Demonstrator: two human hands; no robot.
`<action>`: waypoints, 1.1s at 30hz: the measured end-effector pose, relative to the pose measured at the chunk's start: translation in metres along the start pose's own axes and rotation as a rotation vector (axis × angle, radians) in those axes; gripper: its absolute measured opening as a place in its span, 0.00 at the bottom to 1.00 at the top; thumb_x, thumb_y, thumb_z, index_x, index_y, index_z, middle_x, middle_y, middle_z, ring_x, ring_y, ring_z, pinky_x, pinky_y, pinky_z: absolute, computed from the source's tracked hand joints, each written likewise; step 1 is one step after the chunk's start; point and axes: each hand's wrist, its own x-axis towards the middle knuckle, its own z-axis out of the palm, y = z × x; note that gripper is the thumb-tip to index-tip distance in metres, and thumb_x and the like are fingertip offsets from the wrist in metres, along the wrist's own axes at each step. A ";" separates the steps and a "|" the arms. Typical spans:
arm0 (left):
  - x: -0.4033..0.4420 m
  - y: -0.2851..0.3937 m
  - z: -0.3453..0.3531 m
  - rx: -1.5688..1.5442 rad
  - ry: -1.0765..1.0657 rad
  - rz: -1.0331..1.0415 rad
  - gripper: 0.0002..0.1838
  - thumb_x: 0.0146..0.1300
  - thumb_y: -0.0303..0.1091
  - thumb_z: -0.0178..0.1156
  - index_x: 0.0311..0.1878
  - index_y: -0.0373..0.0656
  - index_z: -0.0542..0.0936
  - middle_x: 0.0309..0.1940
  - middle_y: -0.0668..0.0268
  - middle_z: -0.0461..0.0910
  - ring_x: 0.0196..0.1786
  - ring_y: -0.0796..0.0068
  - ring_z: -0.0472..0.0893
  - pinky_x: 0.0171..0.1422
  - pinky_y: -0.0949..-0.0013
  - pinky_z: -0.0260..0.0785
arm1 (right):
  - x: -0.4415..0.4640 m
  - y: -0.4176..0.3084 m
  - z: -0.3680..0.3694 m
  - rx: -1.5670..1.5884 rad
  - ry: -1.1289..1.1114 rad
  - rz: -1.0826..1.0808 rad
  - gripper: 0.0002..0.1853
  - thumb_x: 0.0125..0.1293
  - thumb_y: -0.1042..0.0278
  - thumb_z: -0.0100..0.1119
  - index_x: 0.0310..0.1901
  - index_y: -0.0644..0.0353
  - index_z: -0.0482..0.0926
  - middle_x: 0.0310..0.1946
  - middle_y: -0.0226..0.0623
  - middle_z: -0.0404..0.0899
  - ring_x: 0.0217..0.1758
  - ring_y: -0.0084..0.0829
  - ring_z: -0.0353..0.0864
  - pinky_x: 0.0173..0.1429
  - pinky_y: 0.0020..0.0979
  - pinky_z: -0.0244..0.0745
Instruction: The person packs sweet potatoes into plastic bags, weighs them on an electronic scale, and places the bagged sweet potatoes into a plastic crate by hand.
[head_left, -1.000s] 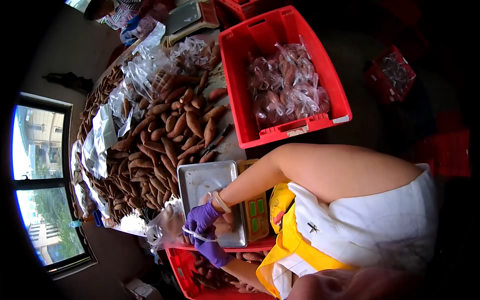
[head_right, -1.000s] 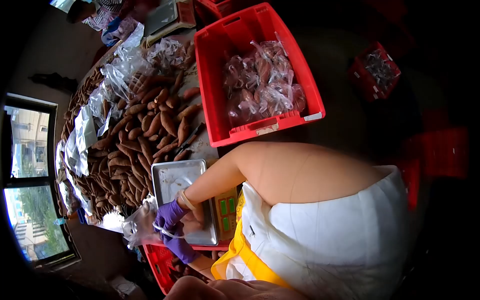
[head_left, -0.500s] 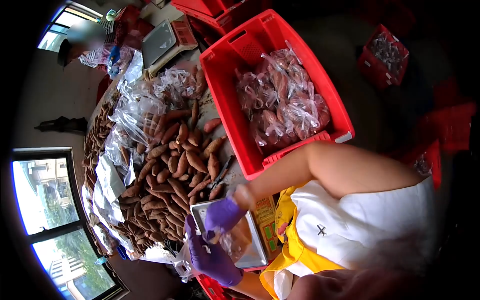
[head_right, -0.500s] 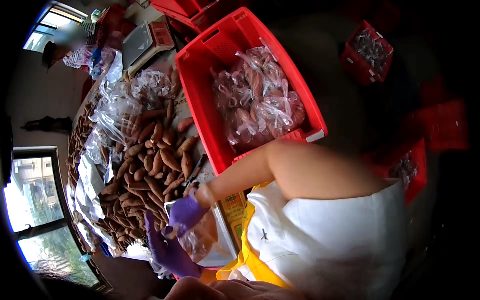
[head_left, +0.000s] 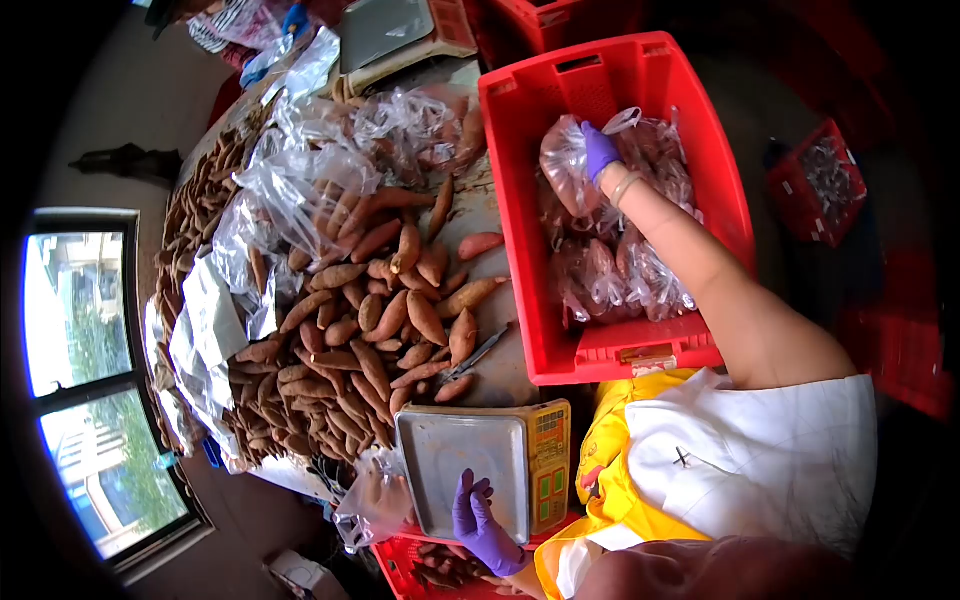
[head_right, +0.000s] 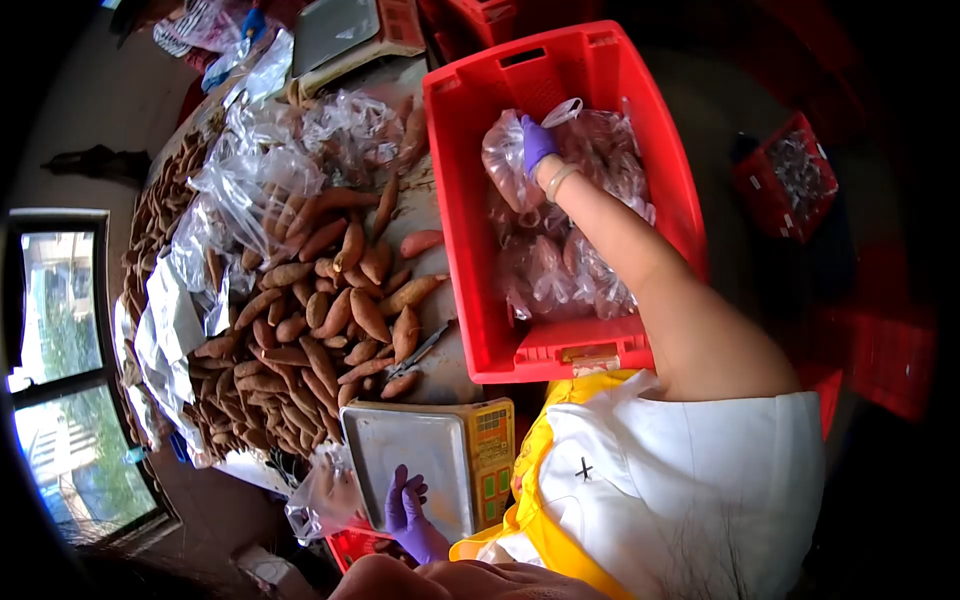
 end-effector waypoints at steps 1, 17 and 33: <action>-0.001 -0.004 0.000 -0.016 -0.007 -0.026 0.17 0.69 0.31 0.56 0.58 0.36 0.78 0.42 0.62 0.82 0.41 0.76 0.77 0.49 0.72 0.68 | 0.011 0.015 0.032 -0.218 0.456 -0.107 0.22 0.71 0.53 0.48 0.58 0.59 0.73 0.50 0.36 0.77 0.56 0.35 0.74 0.63 0.31 0.66; -0.073 -0.096 -0.020 -0.288 0.111 -0.102 0.19 0.71 0.31 0.55 0.62 0.36 0.74 0.47 0.59 0.83 0.42 0.75 0.81 0.52 0.75 0.72 | 0.260 0.165 0.206 -2.208 0.226 0.118 0.29 0.57 0.51 0.66 0.57 0.55 0.74 0.36 0.43 0.78 0.37 0.37 0.79 0.43 0.40 0.73; -0.146 -0.152 -0.057 -0.302 0.288 -0.117 0.17 0.71 0.25 0.49 0.61 0.32 0.74 0.54 0.57 0.79 0.48 0.71 0.81 0.54 0.71 0.74 | 0.229 0.166 0.266 -2.539 0.321 0.436 0.78 0.33 0.29 0.74 0.75 0.57 0.30 0.74 0.60 0.46 0.76 0.54 0.50 0.76 0.48 0.50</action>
